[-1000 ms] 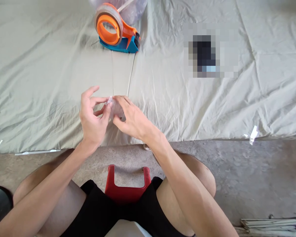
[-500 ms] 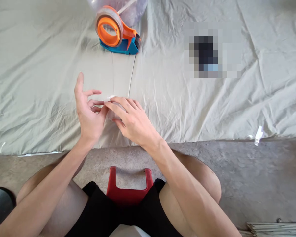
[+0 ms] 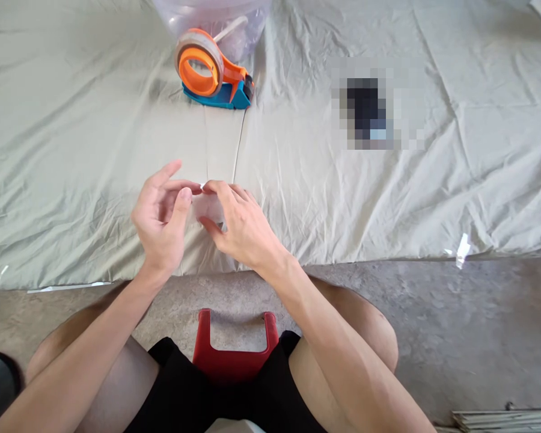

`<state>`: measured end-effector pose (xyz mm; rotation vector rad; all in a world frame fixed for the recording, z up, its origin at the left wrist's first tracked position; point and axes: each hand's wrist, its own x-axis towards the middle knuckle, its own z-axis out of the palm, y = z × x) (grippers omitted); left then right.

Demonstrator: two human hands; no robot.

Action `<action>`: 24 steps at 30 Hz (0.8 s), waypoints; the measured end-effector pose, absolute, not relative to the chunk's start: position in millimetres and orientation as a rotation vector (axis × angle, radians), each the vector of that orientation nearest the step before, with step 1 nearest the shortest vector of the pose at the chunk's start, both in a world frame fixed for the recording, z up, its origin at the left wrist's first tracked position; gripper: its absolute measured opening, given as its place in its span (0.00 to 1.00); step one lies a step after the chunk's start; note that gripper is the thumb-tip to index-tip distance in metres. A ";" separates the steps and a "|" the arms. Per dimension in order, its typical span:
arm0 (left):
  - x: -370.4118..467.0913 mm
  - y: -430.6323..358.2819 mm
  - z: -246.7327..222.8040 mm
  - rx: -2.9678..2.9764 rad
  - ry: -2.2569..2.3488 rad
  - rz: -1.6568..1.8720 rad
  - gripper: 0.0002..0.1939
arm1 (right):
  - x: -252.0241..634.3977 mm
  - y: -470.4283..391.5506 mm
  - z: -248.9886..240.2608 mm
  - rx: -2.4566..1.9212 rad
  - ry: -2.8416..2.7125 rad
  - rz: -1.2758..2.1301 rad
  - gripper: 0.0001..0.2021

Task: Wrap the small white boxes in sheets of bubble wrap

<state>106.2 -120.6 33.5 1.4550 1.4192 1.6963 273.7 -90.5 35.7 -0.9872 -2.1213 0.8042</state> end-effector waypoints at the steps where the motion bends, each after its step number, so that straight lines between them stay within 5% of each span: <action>1: 106.9 -120.7 33.5 1.411 1.422 1.688 0.15 | 272.8 -90.5 36.0 -0.994 -2.129 0.795 0.17; 13: 98.1 -110.7 45.3 1.246 1.338 1.801 0.08 | 272.8 -87.4 33.7 -0.914 -2.120 0.770 0.08; 24: 91.5 -111.3 43.9 1.282 1.407 1.735 0.15 | 272.8 -86.2 30.1 -0.911 -2.079 0.810 0.08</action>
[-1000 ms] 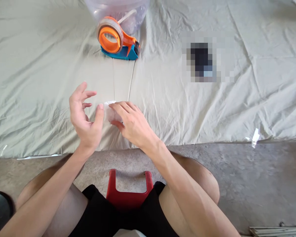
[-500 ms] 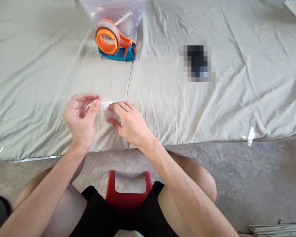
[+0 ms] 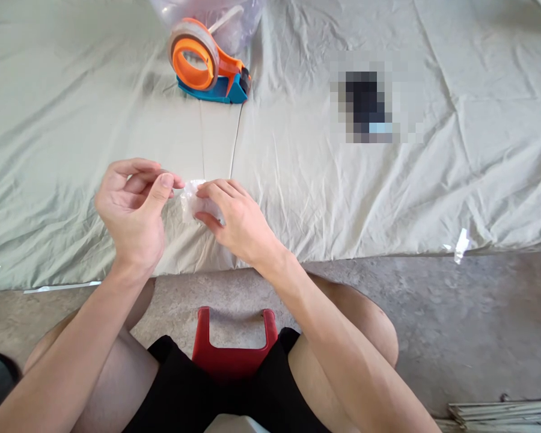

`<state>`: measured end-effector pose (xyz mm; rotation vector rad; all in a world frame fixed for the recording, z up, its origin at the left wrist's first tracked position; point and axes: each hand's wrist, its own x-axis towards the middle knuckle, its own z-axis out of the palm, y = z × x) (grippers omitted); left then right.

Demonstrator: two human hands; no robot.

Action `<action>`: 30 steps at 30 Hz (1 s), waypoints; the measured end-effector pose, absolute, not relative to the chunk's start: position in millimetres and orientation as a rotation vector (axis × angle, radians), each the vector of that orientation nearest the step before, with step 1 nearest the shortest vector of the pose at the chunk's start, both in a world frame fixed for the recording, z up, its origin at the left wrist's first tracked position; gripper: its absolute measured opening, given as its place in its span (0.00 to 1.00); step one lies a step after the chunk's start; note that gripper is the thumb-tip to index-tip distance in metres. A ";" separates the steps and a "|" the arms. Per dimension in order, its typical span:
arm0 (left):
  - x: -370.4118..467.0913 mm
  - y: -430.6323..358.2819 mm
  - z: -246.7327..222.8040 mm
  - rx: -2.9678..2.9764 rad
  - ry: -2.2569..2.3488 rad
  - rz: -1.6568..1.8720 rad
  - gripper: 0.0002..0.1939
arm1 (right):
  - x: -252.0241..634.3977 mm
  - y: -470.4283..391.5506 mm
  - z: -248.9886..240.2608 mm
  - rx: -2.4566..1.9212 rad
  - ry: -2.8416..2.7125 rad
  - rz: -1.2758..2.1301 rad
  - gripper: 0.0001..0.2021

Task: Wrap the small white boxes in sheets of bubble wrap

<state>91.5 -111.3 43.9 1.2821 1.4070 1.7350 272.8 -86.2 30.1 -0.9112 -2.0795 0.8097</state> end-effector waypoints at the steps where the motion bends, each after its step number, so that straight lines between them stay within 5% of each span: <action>1: 89.5 -110.0 42.2 1.306 1.401 1.720 0.17 | 272.6 -86.3 30.0 -0.914 -2.077 0.813 0.08; 7: 79.3 -99.2 42.3 1.408 1.367 1.646 0.32 | 272.8 -88.0 29.9 -0.924 -2.057 0.862 0.09; 25: 53.8 -59.8 23.8 1.492 1.346 1.298 0.37 | 269.9 -98.9 16.5 -1.060 -2.031 0.620 0.11; 30: 51.7 -56.6 22.4 1.522 1.352 1.224 0.31 | 269.7 -98.5 15.9 -1.070 -2.031 0.658 0.12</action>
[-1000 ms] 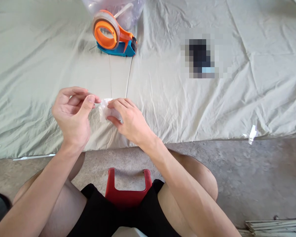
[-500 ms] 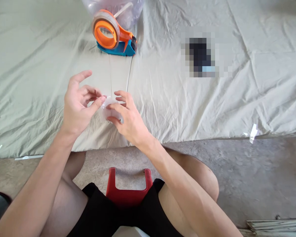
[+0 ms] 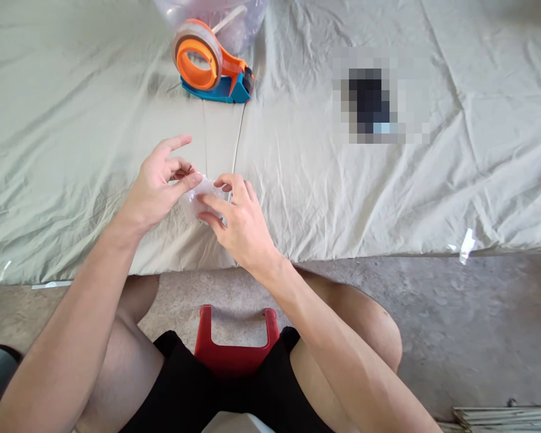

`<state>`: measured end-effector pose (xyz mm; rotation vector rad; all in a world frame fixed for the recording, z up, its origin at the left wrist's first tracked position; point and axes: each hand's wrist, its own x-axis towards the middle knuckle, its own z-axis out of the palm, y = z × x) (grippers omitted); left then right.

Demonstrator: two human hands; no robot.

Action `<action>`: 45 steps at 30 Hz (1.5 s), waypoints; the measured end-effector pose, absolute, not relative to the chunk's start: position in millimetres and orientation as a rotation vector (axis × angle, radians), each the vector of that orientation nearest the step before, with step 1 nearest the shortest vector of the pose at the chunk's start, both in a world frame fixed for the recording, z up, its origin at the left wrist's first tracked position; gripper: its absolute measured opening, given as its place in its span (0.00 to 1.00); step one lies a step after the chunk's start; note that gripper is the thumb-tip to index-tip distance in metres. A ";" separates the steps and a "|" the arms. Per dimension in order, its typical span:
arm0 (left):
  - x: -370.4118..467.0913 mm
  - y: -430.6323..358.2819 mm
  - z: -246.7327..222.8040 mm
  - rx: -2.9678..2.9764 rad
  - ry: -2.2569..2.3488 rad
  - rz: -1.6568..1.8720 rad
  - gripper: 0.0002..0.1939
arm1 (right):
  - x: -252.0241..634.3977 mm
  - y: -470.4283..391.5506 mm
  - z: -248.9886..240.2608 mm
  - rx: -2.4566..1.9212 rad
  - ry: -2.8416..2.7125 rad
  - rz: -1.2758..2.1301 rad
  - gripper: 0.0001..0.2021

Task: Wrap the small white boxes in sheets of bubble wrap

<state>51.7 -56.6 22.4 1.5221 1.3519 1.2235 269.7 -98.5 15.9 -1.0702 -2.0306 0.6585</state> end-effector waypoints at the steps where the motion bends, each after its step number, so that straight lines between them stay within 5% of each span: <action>1: 51.6 -56.1 22.2 1.529 1.352 1.223 0.30 | 269.7 -98.6 16.0 -1.066 -2.032 0.658 0.12; 18: 57.6 -68.5 71.3 1.361 1.083 1.150 0.30 | 268.6 -99.1 18.5 -1.093 -2.028 0.679 0.12; 45: 50.1 -52.3 51.4 1.712 1.369 0.920 0.36 | 269.6 -99.0 19.5 -1.099 -2.049 0.700 0.12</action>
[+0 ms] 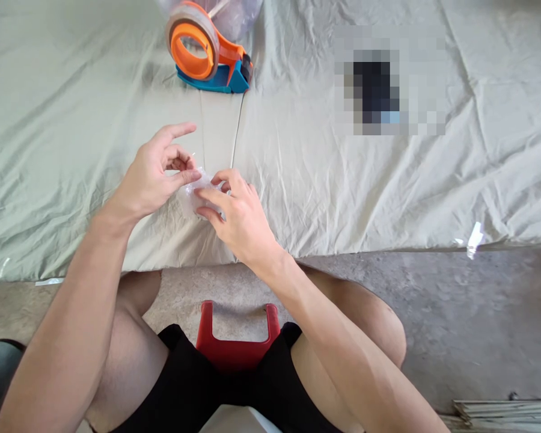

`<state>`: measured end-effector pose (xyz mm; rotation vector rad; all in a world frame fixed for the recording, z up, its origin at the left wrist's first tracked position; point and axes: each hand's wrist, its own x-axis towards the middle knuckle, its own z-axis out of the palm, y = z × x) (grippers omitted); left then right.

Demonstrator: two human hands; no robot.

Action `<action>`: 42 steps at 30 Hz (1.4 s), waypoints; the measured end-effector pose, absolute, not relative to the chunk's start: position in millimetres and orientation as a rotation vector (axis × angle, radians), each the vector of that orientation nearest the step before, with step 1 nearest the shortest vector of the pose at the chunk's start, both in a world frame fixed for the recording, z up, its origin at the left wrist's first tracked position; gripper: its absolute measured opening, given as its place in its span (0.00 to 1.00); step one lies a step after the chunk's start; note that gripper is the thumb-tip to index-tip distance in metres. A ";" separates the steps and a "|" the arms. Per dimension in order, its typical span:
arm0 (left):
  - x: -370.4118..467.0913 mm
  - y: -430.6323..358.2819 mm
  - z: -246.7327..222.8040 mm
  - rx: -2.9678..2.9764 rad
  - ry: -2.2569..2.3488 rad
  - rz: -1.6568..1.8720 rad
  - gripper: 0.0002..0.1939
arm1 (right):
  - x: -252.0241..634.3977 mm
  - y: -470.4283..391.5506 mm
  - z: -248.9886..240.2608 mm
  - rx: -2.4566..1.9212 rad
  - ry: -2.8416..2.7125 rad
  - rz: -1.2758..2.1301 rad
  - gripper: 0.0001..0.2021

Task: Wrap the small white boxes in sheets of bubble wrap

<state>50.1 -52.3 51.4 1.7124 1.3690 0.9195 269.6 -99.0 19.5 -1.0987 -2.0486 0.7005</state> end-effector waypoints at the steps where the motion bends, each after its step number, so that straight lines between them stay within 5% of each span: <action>1: 50.2 -51.8 51.1 1.724 1.366 0.919 0.36 | 269.7 -98.9 19.5 -1.099 -2.049 0.700 0.12; 13: 55.5 -62.6 45.6 1.849 1.545 0.887 0.37 | 270.7 -100.4 23.3 -1.126 -2.036 0.761 0.12; 21: 72.7 -83.3 52.7 1.931 1.772 1.031 0.12 | 270.1 -100.8 25.0 -1.140 -2.024 0.776 0.13; 42: 84.1 -96.8 31.5 1.994 1.868 1.109 0.12 | 270.4 -101.9 27.9 -1.145 -2.036 0.798 0.13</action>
